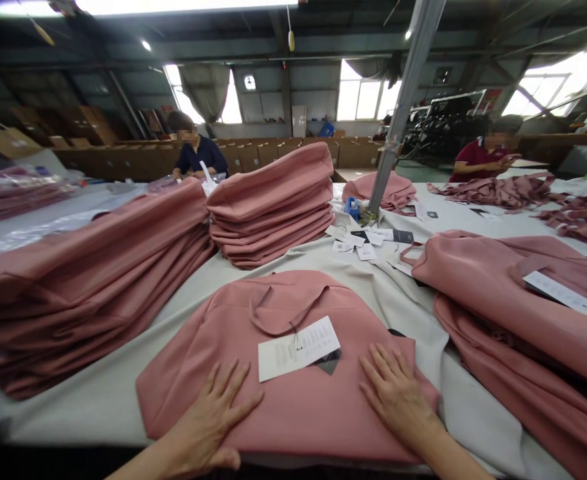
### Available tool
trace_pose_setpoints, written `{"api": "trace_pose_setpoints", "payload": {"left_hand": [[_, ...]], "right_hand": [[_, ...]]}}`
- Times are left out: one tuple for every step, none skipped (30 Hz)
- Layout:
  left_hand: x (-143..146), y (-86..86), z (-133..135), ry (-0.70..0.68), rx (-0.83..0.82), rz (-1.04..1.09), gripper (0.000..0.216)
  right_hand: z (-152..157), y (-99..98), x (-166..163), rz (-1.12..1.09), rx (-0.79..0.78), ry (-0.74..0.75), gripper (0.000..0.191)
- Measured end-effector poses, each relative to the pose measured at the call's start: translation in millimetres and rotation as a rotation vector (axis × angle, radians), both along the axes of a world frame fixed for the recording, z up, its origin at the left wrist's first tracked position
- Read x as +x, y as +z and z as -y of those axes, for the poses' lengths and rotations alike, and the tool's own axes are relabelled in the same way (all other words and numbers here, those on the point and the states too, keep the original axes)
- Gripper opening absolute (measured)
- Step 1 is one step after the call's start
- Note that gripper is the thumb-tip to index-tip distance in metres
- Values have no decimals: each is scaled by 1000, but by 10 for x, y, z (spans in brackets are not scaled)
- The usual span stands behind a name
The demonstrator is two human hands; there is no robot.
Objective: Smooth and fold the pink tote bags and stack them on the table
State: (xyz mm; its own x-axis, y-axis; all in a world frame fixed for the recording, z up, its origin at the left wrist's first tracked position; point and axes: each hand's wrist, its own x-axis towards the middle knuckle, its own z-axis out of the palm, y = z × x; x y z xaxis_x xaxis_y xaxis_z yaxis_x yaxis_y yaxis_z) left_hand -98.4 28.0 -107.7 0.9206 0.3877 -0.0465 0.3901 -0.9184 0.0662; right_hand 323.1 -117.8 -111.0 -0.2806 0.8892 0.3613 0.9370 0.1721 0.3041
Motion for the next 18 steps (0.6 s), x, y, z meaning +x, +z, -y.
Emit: {"api": "trace_pose_setpoints", "payload": {"left_hand": [[19, -24, 2, 0, 0, 10, 93], [37, -37, 2, 9, -5, 17, 94], [55, -40, 0, 23, -16, 18, 94], [72, -34, -1, 38, -34, 14, 93], [88, -20, -1, 51, -57, 4, 93], [103, -2, 1, 61, -80, -6, 92], [117, 18, 4, 73, -101, -12, 92], [129, 36, 10, 86, -120, -13, 92], [140, 52, 16, 97, -137, -14, 92], [148, 64, 21, 106, -154, -12, 93], [153, 72, 26, 112, -172, -11, 92], [154, 77, 29, 116, -188, -9, 92], [153, 81, 32, 117, -202, -8, 91], [151, 87, 34, 118, -212, -5, 90], [148, 96, 38, 120, -221, -2, 90], [145, 111, 43, 124, -232, 4, 90], [144, 132, 50, 129, -249, 12, 90], [144, 159, 60, 132, -274, 23, 90]], "right_hand": [[-17, -27, 30, -13, 2, 8, 44], [-40, -38, 62, -32, 3, 11, 44], [-72, -25, 91, -62, 7, 18, 43], [-116, 14, 110, -107, 16, 28, 41], [-175, 81, 113, -161, 38, 43, 39], [-254, 170, 93, -221, 78, 61, 35], [-353, 274, 44, -281, 126, 90, 31], [-473, 383, -35, -333, 163, 130, 29], [-612, 484, -142, -371, 182, 179, 27], [-767, 568, -272, -392, 174, 234, 27], [-932, 626, -416, -399, 137, 284, 28], [-1103, 655, -565, -396, 72, 321, 29], [-1271, 655, -710, -384, -9, 332, 30], [-1429, 627, -845, -366, -92, 311, 32], [-1569, 580, -965, -345, -171, 272, 33], [-1685, 520, -1068, -324, -242, 227, 32], [-1773, 454, -1151, -306, -295, 186, 29], [-1834, 390, -1214, -290, -327, 161, 25]]}}
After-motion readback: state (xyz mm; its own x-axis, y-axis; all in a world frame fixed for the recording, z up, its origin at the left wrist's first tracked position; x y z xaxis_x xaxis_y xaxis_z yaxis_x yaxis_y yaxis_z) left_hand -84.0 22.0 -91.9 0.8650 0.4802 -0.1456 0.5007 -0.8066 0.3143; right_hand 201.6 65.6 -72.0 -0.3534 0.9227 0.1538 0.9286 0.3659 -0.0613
